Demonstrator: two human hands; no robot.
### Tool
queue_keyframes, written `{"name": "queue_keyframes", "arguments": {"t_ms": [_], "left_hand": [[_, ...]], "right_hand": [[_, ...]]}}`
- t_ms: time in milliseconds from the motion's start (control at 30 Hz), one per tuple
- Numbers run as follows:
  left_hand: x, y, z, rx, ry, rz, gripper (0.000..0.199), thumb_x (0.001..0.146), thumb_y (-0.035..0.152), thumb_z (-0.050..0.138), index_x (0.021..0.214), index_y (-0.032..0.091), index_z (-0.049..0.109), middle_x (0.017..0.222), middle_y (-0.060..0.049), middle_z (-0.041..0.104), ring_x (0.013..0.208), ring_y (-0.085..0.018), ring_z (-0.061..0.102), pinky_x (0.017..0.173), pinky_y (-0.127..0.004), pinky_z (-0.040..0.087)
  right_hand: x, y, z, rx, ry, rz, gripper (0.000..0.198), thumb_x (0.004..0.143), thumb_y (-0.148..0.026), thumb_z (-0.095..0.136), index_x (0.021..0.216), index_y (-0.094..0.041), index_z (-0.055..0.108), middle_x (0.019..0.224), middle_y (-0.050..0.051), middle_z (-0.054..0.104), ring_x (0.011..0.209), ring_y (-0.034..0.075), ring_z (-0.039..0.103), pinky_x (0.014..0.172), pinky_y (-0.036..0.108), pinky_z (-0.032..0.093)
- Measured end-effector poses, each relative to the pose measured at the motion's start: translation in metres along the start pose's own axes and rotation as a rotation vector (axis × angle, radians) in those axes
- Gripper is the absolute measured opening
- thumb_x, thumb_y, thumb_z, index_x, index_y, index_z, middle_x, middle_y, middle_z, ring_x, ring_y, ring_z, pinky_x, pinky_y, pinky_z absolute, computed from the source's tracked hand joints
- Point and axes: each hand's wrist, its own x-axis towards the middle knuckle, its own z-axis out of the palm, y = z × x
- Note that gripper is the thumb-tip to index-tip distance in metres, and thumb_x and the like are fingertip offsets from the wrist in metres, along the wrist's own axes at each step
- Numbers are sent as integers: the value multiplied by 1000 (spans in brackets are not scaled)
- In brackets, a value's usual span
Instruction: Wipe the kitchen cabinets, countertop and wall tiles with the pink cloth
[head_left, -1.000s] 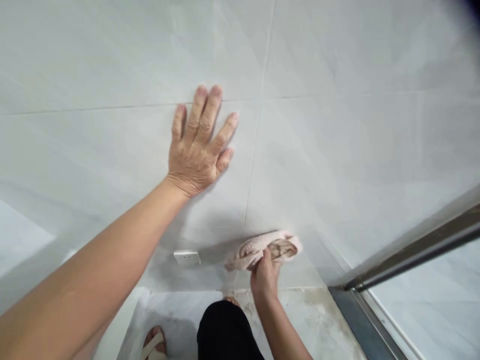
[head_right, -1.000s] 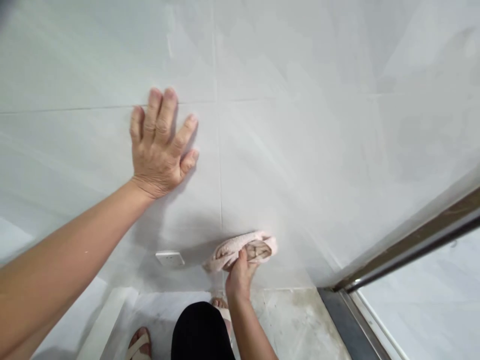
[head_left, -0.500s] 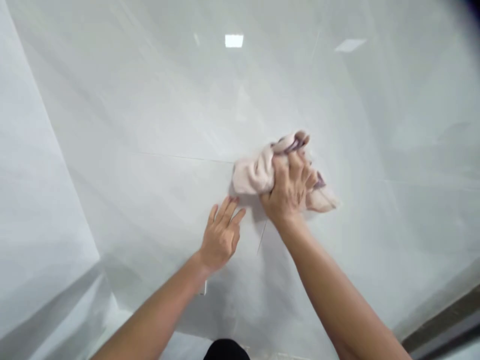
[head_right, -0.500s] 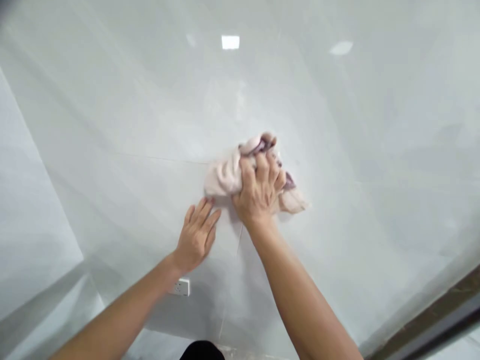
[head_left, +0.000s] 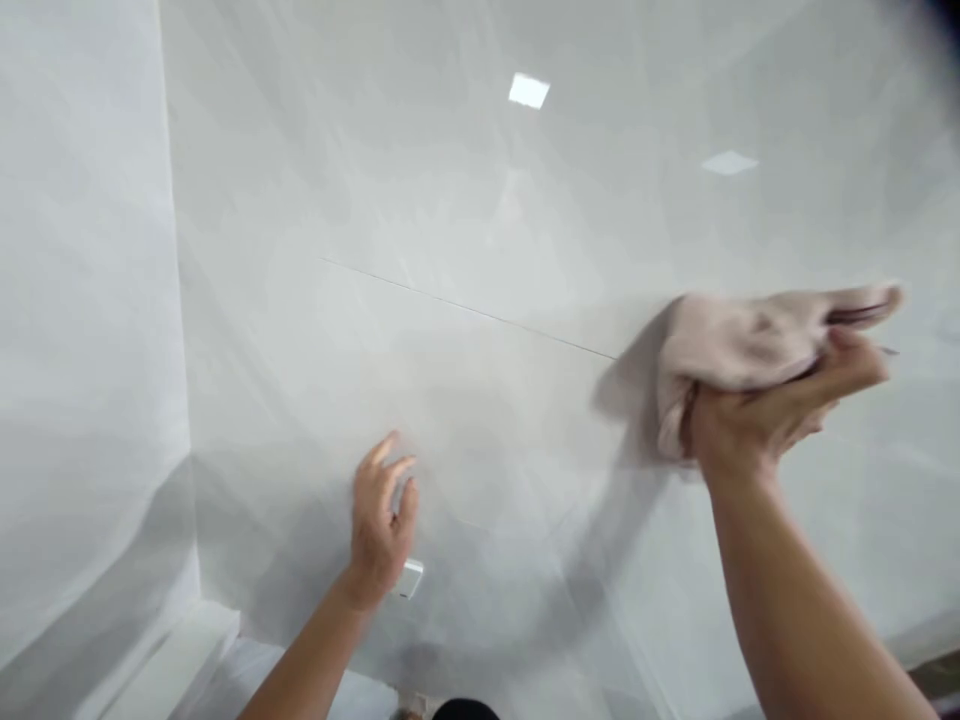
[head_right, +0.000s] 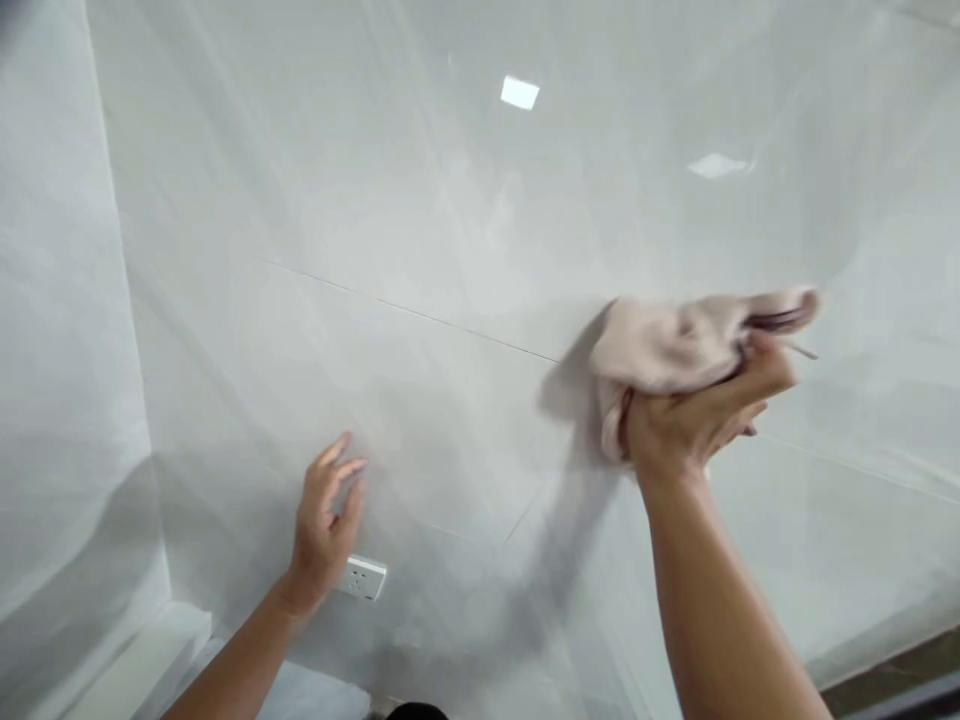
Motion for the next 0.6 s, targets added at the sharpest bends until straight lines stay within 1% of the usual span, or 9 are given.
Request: {"name": "queue_keyframes", "arguments": {"t_ms": [67, 133, 167, 233, 300, 367, 400, 467, 600], "left_hand": [[2, -2, -7, -20, 91, -157, 25, 99, 30, 49, 119, 22, 63, 144, -14, 55, 135, -24, 52, 111, -47, 46], [-1, -5, -9, -36, 97, -225, 27, 100, 31, 49, 123, 22, 61, 145, -13, 54, 135, -25, 51, 110, -47, 47], [-4, -7, -9, -36, 77, -220, 28, 100, 31, 49, 124, 22, 60, 147, -13, 53, 136, -25, 50, 110, -47, 47], [-11, -12, -6, -11, 34, -166, 30, 99, 30, 50, 128, 22, 58, 150, -13, 49, 140, -27, 47, 112, -49, 45], [-18, -15, -2, 32, 5, -95, 34, 99, 27, 51, 132, 21, 55, 154, -15, 44, 144, -29, 41, 114, -52, 42], [-23, -14, 2, 55, -20, -30, 39, 98, 26, 52, 137, 21, 52, 157, -17, 40, 146, -30, 38, 116, -55, 39], [-24, -13, 3, 54, -33, -5, 41, 98, 26, 52, 139, 21, 50, 158, -17, 39, 147, -30, 38, 116, -55, 39], [-23, -6, 4, 31, -64, 24, 44, 98, 27, 51, 142, 23, 47, 159, -16, 38, 147, -30, 37, 115, -55, 40], [-7, 13, 5, -61, -59, -23, 46, 99, 28, 51, 144, 27, 46, 160, -13, 37, 148, -28, 35, 117, -54, 39]], "right_hand": [[24, -20, 18, -7, 112, 54, 68, 84, -39, 62, 141, -10, 41, 131, 25, 53, 118, 39, 55, 100, 56, 43], [13, -50, 29, -33, 123, -23, 79, 80, -46, 68, 140, -3, 40, 135, 31, 49, 128, 46, 47, 107, 62, 35], [-4, -68, 32, -39, 73, -123, 86, 77, -50, 72, 140, -1, 40, 139, 34, 44, 133, 50, 41, 109, 66, 31], [-50, -101, 34, 10, -150, -385, 87, 73, -52, 76, 140, -9, 41, 151, 31, 34, 143, 52, 28, 112, 71, 22], [-94, -123, 29, 113, -388, -707, 64, 78, -41, 75, 133, -22, 50, 156, 18, 36, 148, 46, 21, 115, 70, 19], [-118, -125, 22, 195, -574, -927, 44, 85, -27, 68, 127, -30, 55, 155, 9, 41, 151, 38, 23, 118, 64, 20], [-119, -117, 17, 201, -621, -963, 42, 87, -24, 65, 127, -32, 56, 154, 7, 43, 151, 35, 25, 119, 62, 21], [-103, -88, 7, 144, -586, -896, 44, 89, -26, 63, 132, -32, 55, 155, 9, 42, 150, 34, 26, 119, 61, 21], [-38, -23, -13, 2, -195, -515, 56, 89, -43, 61, 139, -21, 52, 155, 18, 38, 146, 39, 33, 115, 65, 27]]}}
